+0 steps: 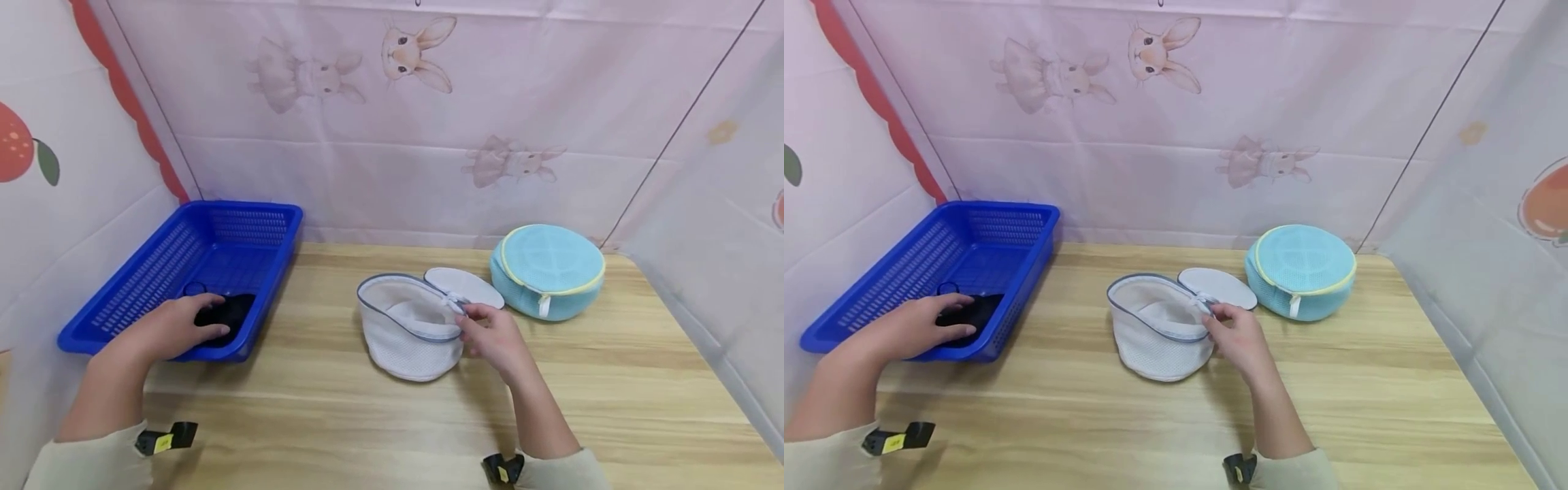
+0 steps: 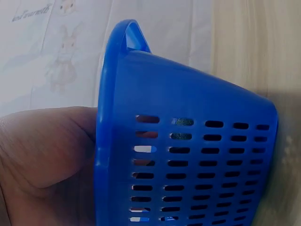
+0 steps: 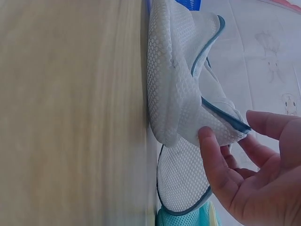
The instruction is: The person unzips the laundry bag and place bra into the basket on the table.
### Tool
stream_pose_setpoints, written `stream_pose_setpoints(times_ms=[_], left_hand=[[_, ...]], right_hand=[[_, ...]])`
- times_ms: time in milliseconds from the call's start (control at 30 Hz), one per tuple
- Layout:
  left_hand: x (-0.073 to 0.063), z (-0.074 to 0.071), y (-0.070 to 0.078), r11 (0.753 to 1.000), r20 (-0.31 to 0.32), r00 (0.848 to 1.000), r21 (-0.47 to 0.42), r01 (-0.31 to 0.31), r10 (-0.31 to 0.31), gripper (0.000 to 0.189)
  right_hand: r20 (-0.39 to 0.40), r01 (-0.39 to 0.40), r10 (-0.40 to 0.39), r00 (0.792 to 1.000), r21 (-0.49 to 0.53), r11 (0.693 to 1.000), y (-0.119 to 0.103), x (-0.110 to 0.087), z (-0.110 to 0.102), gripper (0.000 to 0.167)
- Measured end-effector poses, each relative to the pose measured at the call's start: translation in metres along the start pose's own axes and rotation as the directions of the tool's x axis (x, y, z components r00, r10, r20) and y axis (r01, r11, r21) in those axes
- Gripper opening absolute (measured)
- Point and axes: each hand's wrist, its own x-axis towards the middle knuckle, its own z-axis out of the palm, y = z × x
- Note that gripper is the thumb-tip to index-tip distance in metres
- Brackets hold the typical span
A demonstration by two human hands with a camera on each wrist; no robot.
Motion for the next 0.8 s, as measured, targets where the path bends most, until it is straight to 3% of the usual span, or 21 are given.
stream_pose_setpoints(times_ms=[300,433,567,667,733,800], left_hand=[[-0.011,-0.004,0.013,1.0,-0.048,0.999,-0.016,-0.024,0.023,0.071],[-0.021,-0.01,0.029,0.998,-0.135,0.99,-0.027,-0.053,0.049,0.066],[-0.028,-0.01,0.052,0.994,-0.243,0.966,-0.048,-0.1,0.085,0.053],[-0.032,-0.005,0.069,0.985,-0.342,0.929,-0.051,-0.165,0.138,0.04],[-0.032,0.002,0.078,0.97,-0.446,0.872,-0.027,-0.24,0.203,0.031],[-0.029,0.012,0.085,0.948,-0.54,0.795,0.016,-0.318,0.276,0.024]], right_hand=[[-0.015,-0.039,0.042,0.999,0.128,0.991,-0.007,0.006,0.016,0.027],[0.023,-0.044,0.04,0.999,0.217,0.975,-0.016,0.019,0.033,0.028],[0.031,-0.056,0.048,0.998,0.343,0.938,-0.022,0.035,0.055,0.024],[0.018,-0.041,0.037,0.999,0.433,0.9,-0.026,0.049,0.076,0.017],[0.023,-0.023,0.014,1.0,0.463,0.886,-0.028,0.056,0.091,0.017],[0.07,-0.009,-0.024,0.997,0.44,0.898,-0.031,0.062,0.106,0.022]])
